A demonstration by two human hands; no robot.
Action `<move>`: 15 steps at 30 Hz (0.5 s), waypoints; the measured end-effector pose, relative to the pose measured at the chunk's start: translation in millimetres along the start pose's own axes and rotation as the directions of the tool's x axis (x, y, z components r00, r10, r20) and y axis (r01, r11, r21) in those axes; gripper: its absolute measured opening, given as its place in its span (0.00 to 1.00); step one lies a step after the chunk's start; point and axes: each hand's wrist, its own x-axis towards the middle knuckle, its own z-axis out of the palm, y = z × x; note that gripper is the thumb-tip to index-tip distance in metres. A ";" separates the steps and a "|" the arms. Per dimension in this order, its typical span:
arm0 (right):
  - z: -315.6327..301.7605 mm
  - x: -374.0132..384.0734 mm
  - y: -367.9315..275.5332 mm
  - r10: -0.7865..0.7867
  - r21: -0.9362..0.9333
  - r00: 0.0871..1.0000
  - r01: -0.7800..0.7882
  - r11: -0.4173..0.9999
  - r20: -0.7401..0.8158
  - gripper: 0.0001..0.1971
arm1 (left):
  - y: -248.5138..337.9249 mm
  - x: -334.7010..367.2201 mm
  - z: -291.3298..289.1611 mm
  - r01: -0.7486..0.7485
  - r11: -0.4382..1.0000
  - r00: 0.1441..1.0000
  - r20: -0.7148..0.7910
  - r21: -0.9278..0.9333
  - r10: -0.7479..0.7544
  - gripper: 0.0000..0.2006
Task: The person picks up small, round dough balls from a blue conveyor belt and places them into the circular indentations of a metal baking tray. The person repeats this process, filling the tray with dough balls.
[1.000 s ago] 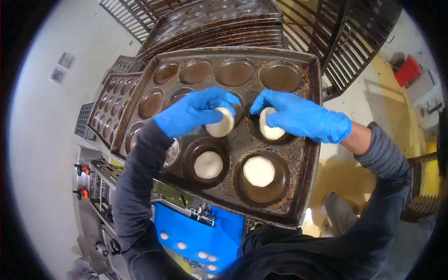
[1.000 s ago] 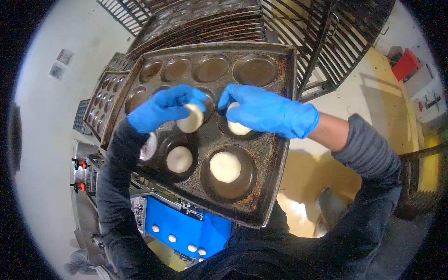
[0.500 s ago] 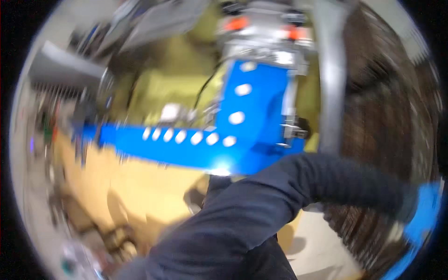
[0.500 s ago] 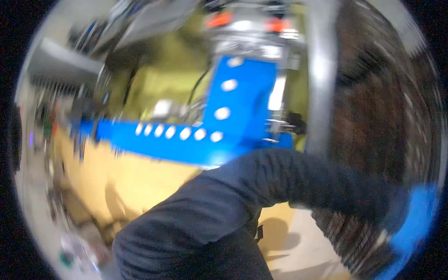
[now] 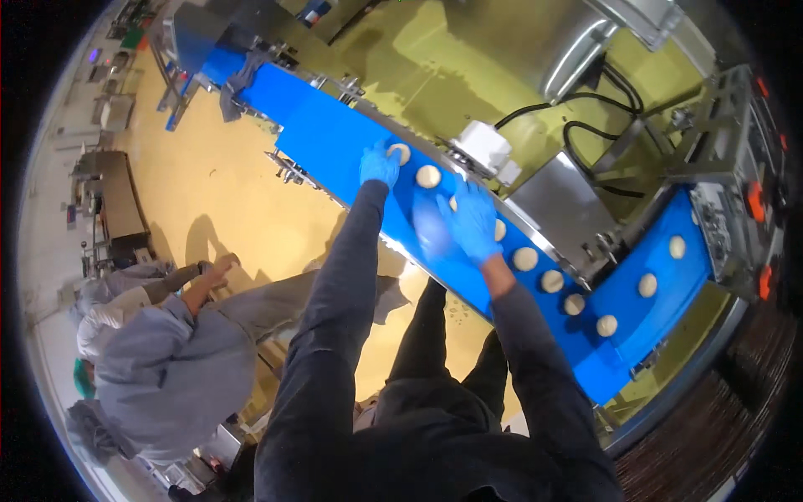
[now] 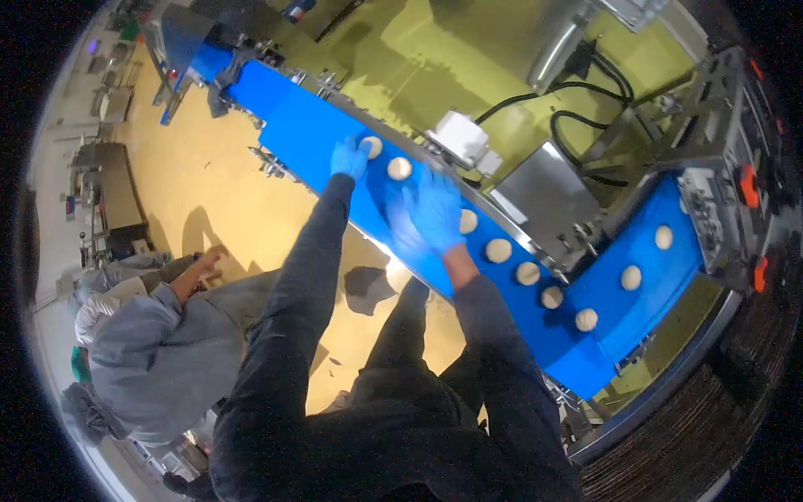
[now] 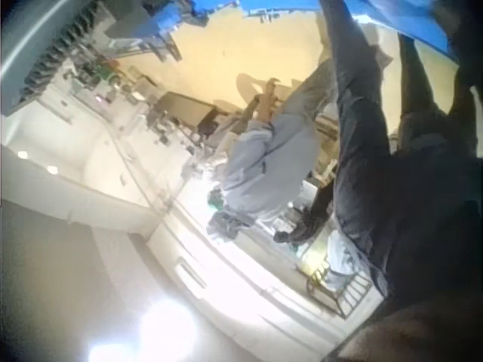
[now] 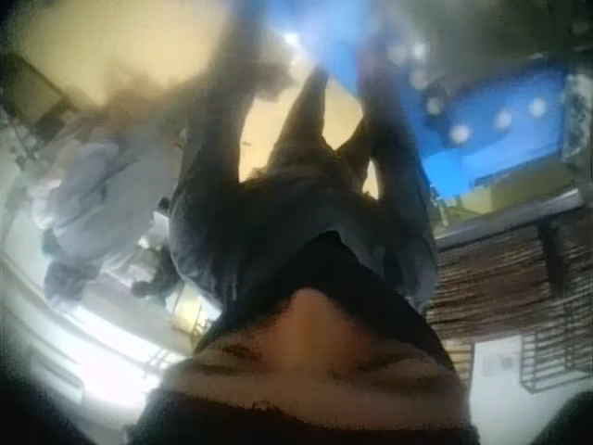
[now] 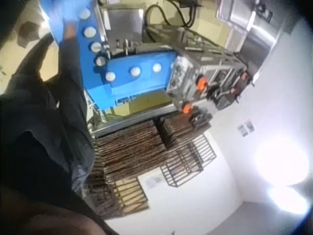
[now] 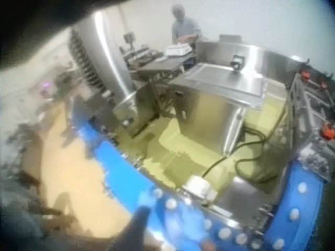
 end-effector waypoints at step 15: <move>114.4 40.1 -21.2 0.220 0.783 0.967 -0.233 0.576 0.126 0.11 | -25.0 -1.9 -21.9 -0.230 0.872 0.969 -0.023 -0.433 0.245 0.15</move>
